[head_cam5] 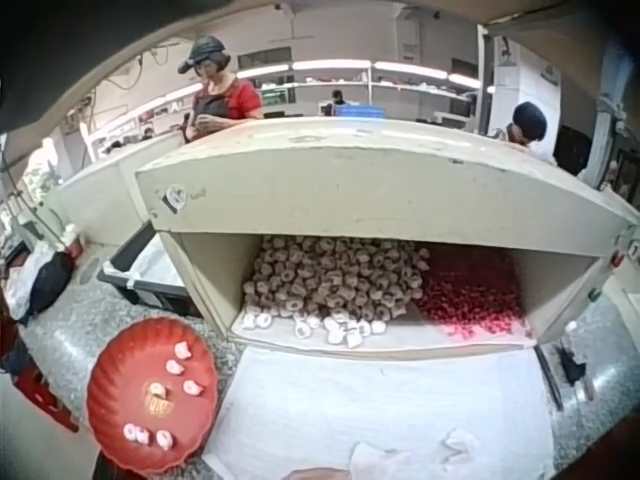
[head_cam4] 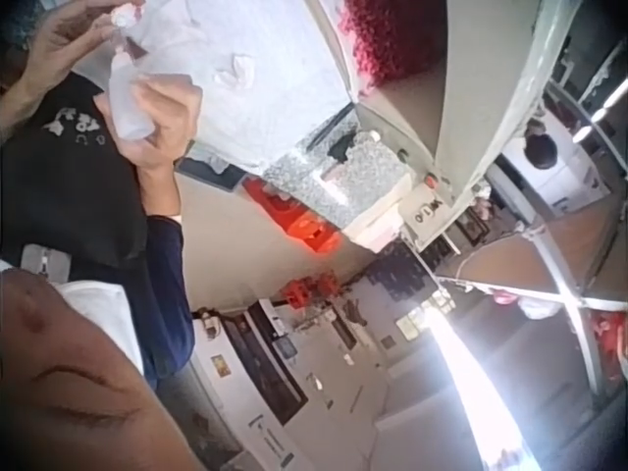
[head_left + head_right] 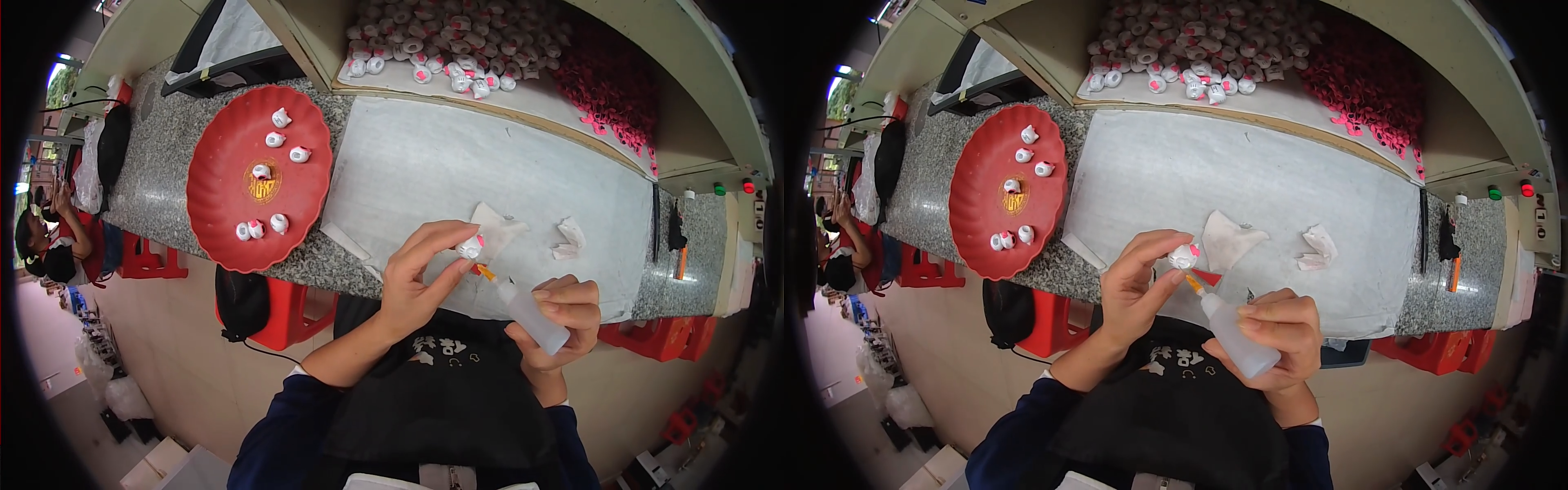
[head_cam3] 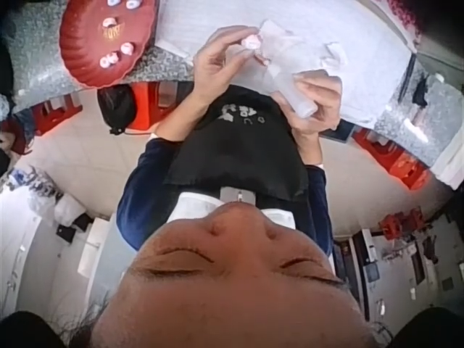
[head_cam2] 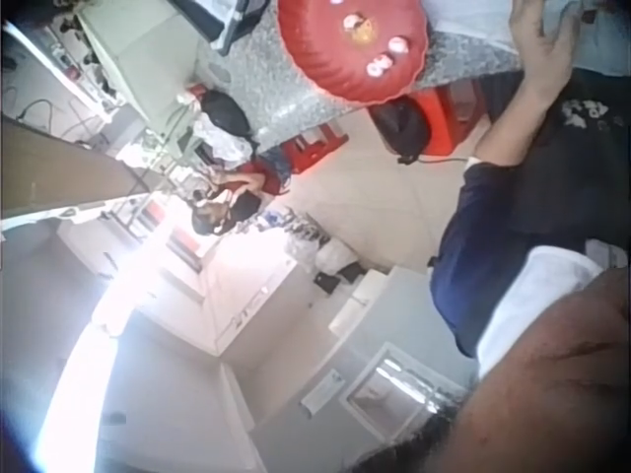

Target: Gluing small pink bows onto white toy cat heads at a factory workbench.

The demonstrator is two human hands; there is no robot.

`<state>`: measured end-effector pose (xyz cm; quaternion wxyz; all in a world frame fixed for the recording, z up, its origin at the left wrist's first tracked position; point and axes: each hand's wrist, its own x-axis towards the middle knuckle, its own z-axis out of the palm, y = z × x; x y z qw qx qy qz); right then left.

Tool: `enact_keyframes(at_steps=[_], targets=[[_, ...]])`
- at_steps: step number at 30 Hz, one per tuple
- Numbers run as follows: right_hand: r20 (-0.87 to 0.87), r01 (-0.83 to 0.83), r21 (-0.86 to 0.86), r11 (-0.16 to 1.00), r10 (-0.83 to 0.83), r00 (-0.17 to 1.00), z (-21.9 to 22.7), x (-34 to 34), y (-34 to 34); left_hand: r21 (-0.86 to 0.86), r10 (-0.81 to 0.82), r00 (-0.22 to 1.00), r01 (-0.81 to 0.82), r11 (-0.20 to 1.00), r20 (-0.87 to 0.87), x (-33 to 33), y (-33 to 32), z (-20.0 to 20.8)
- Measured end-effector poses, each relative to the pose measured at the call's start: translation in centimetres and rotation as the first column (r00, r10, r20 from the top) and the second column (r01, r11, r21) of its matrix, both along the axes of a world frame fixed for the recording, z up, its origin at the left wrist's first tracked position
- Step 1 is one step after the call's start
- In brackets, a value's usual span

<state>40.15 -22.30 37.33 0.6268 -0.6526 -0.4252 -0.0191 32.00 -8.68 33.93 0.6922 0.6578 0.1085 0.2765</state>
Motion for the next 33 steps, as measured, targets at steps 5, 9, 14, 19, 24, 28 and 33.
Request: enact_keyframes(at_steps=[5,9,14,19,24,28,33], targets=[[-0.009,0.037,0.001,0.999,-0.037,0.999,-0.1,0.1,-0.1,0.033,0.008,1.0,-0.008,0.999,0.005,0.0,0.1,-0.1],[-0.045,0.004,0.019,1.0,-0.004,0.999,-0.5,1.0,-0.3,-0.113,0.008,1.0,-0.005,0.994,0.025,0.1,0.2,0.1],[-0.358,-0.101,-0.018,0.995,0.088,0.929,-1.5,6.7,-0.9,-0.384,0.154,0.987,-0.121,0.916,0.055,-0.5,2.1,-0.1],[-0.492,-0.215,-0.181,0.96,0.1,0.865,-0.4,16.4,1.7,-0.448,0.193,0.981,-0.16,0.879,0.03,-1.0,2.6,0.1],[-0.005,0.177,-0.395,0.902,-0.195,0.981,-3.3,23.9,4.4,-0.471,0.171,0.985,-0.151,0.869,-0.001,-0.8,1.9,-0.2],[0.509,0.591,-0.449,0.67,-0.352,0.786,-3.2,23.9,5.1,-0.443,0.17,0.985,-0.161,0.882,-0.019,-0.8,2.0,-0.3],[0.595,0.649,-0.465,0.602,-0.33,0.733,-4.7,24.6,5.2,-0.449,0.126,0.992,-0.119,0.885,-0.013,-0.3,1.9,-0.2]])
